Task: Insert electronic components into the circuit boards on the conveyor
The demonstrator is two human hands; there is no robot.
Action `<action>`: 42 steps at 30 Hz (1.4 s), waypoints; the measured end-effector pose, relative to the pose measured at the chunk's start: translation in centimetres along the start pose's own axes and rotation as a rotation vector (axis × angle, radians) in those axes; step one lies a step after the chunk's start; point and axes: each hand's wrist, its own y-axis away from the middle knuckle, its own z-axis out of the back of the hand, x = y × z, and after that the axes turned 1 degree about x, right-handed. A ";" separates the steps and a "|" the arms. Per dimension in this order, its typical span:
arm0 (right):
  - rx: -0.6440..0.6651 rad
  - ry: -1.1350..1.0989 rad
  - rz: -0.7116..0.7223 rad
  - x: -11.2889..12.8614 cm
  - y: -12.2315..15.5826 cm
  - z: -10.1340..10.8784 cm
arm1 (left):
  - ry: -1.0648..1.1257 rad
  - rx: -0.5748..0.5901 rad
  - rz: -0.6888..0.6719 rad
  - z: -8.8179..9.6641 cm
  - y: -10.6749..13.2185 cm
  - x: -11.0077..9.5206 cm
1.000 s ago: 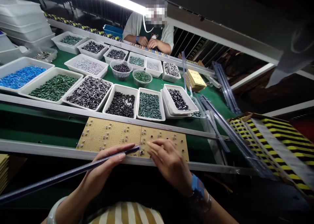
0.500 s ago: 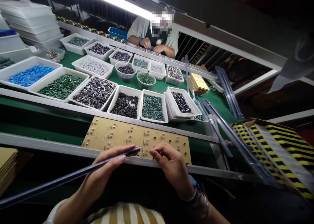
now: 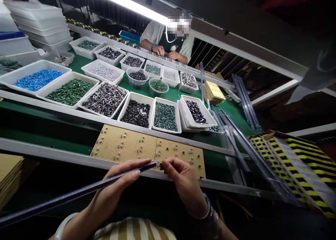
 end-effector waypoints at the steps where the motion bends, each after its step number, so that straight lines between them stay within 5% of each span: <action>1: -0.025 0.058 0.080 0.1 0.0 -0.4 | 0.007 -0.010 0.003 0.1 0.0 0.2; 6: -0.197 0.402 0.500 -0.2 -0.3 -1.8 | 0.034 -0.025 0.025 0.4 0.2 0.7; 11: -0.191 0.554 0.677 -0.5 -0.5 -2.2 | 0.023 -0.038 0.018 0.6 0.0 0.7; 24: -0.070 0.975 0.690 -0.1 -5.4 -0.8 | -0.125 -0.084 -0.085 2.6 -0.3 -0.6; 42: -0.136 1.046 0.727 -0.3 -4.6 -1.0 | -0.205 -0.069 -0.088 3.3 -0.6 -0.7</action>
